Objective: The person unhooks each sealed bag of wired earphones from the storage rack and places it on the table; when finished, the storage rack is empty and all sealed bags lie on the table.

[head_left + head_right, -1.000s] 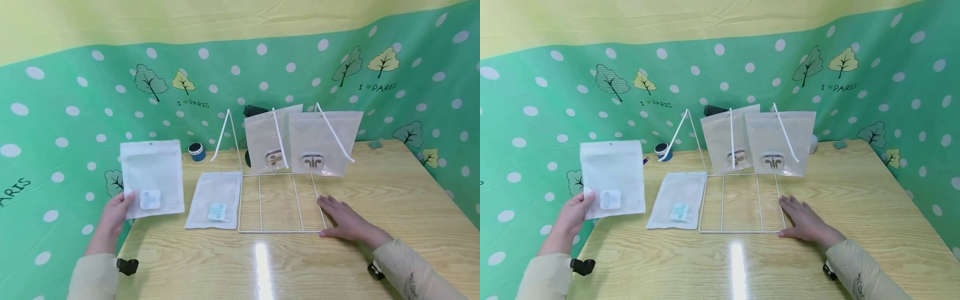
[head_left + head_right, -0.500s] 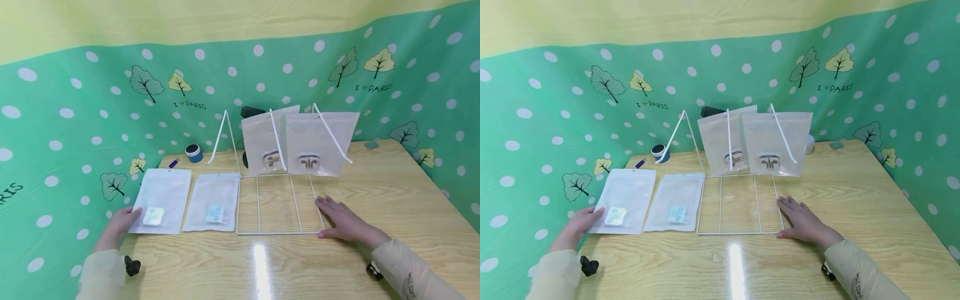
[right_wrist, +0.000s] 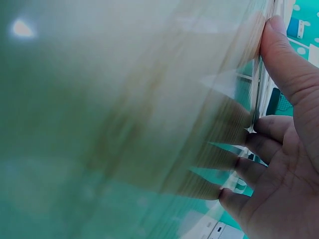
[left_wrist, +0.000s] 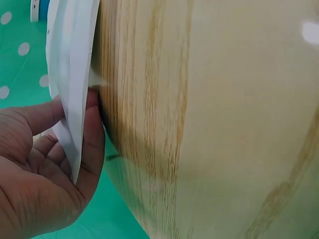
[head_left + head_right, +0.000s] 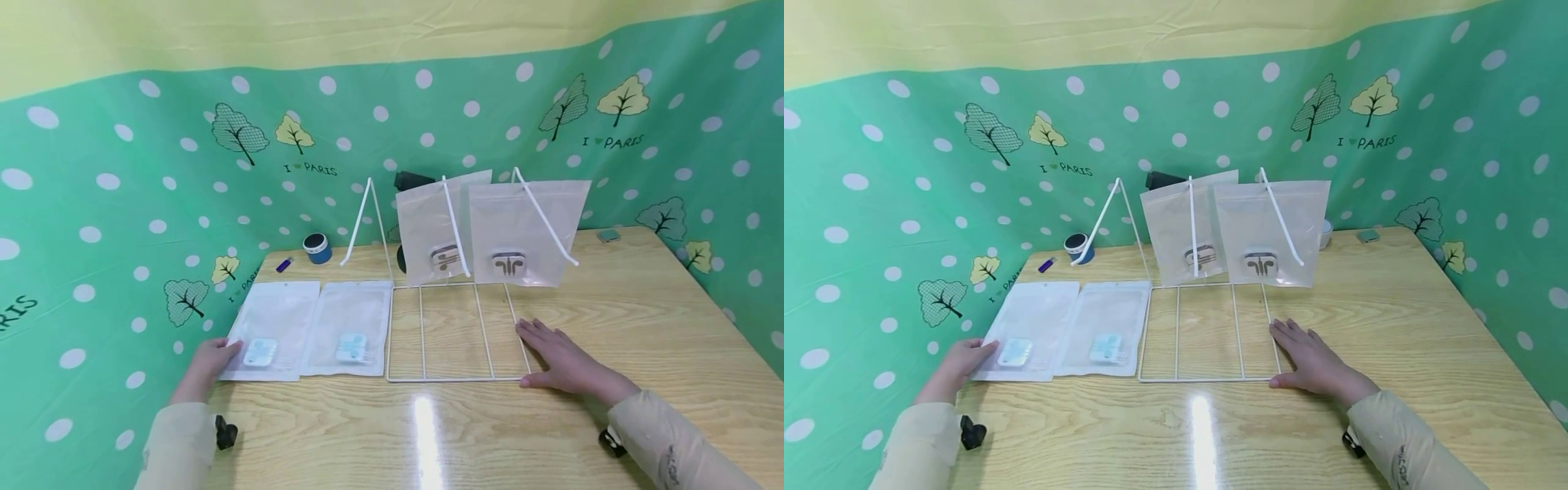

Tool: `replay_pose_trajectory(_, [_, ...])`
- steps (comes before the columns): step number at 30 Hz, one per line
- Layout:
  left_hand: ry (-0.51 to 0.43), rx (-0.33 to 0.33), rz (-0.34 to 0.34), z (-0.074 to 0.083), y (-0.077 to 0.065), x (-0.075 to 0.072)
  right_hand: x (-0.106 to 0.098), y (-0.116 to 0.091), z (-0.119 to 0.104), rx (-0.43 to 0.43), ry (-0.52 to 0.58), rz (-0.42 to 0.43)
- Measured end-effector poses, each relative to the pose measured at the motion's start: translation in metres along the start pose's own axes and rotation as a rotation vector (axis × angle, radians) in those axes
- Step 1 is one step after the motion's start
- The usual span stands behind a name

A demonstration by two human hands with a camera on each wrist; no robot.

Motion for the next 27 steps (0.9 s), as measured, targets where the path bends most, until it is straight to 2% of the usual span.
replay_pose_trajectory(4, [0.067,0.030,0.055,0.004,-0.006,-0.002,0.000,0.000,-0.001,-0.003,0.006,0.002])
replay_pose_trajectory(7, [0.165,0.013,0.090,0.010,-0.012,-0.005,-0.001,0.000,-0.002,-0.007,0.008,0.003])
replay_pose_trajectory(11, [0.333,0.032,0.127,0.026,-0.023,-0.007,-0.001,-0.001,-0.003,-0.005,0.010,0.002])
replay_pose_trajectory(14, [0.409,0.098,0.146,0.042,-0.032,-0.003,-0.002,-0.001,-0.003,0.001,0.011,0.000])
replay_pose_trajectory(18, [0.429,0.225,0.154,0.067,-0.044,0.013,-0.002,-0.001,-0.003,0.006,0.010,-0.005])
replay_pose_trajectory(22, [0.436,0.366,0.153,0.094,-0.057,0.039,-0.001,-0.001,-0.001,0.012,0.006,-0.009])
replay_pose_trajectory(27, [0.440,0.459,0.119,0.120,-0.072,0.075,0.000,-0.001,0.001,0.013,0.005,-0.008])
Point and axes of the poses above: each hand's wrist, its own y-axis towards the middle knuckle, its own x-axis out of the palm, z = x × y, the point moved 2 cm from there along y, towards the middle knuckle, and after that the axes turned 5 degrees about -x, right-handed, at the moved point
